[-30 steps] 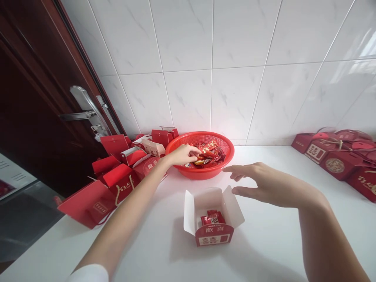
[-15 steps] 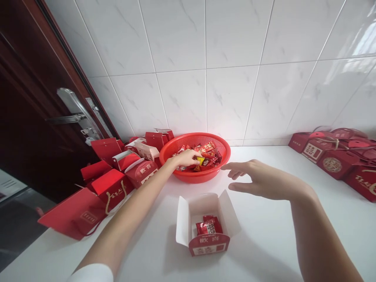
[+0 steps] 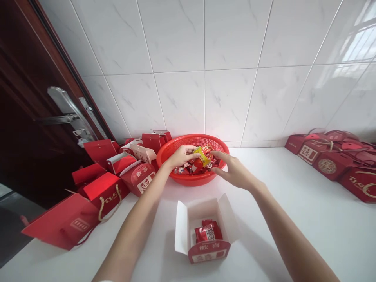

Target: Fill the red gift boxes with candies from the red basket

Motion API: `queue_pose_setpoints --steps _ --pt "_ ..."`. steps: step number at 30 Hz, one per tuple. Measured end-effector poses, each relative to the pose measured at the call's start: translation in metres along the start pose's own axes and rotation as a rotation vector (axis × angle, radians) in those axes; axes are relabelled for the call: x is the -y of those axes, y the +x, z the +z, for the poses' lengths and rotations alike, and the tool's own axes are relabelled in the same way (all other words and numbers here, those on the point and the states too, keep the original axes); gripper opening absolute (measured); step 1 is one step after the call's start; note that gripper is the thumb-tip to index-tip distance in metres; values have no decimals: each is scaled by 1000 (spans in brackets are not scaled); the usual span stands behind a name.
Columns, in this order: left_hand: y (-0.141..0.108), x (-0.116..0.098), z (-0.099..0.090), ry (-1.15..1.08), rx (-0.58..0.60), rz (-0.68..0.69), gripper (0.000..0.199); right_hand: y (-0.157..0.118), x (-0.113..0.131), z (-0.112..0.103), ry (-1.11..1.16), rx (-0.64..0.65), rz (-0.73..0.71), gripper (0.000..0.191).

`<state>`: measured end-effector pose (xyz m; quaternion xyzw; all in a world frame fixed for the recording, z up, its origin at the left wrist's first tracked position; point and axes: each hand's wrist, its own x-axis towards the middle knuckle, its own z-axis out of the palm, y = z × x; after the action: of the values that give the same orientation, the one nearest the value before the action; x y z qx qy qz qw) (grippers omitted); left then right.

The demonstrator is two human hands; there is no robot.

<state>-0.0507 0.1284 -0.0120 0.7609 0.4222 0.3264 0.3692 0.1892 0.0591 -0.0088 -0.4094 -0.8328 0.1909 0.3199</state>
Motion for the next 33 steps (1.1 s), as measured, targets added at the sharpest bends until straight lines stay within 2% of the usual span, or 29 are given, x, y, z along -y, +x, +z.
queue_pose_setpoints --steps 3,5,8,11,13,18,21,24,30,33 --pt "-4 -3 1 -14 -36 19 52 7 -6 24 60 -13 -37 56" --pt "-4 -2 2 -8 -61 28 50 10 -7 33 51 14 -81 48" --pt "0 5 1 25 -89 5 49 11 -9 36 11 9 -102 30" --pt "3 16 -2 93 -98 -62 41 12 -11 35 -3 10 -87 25" --pt "3 20 -4 156 -29 -125 34 11 -12 34 -6 26 -85 24" --pt "-1 16 -1 280 326 -185 20 10 -11 34 -5 80 -103 26" --pt "0 14 2 335 393 -174 21 10 -10 33 -8 91 -112 29" --pt "0 14 2 379 356 -170 21 11 -10 33 -2 89 -113 28" --pt "-5 5 -4 341 148 -140 31 10 -14 33 26 40 -71 23" --pt "-8 -5 -2 264 26 -80 40 8 -12 34 103 -30 -12 45"
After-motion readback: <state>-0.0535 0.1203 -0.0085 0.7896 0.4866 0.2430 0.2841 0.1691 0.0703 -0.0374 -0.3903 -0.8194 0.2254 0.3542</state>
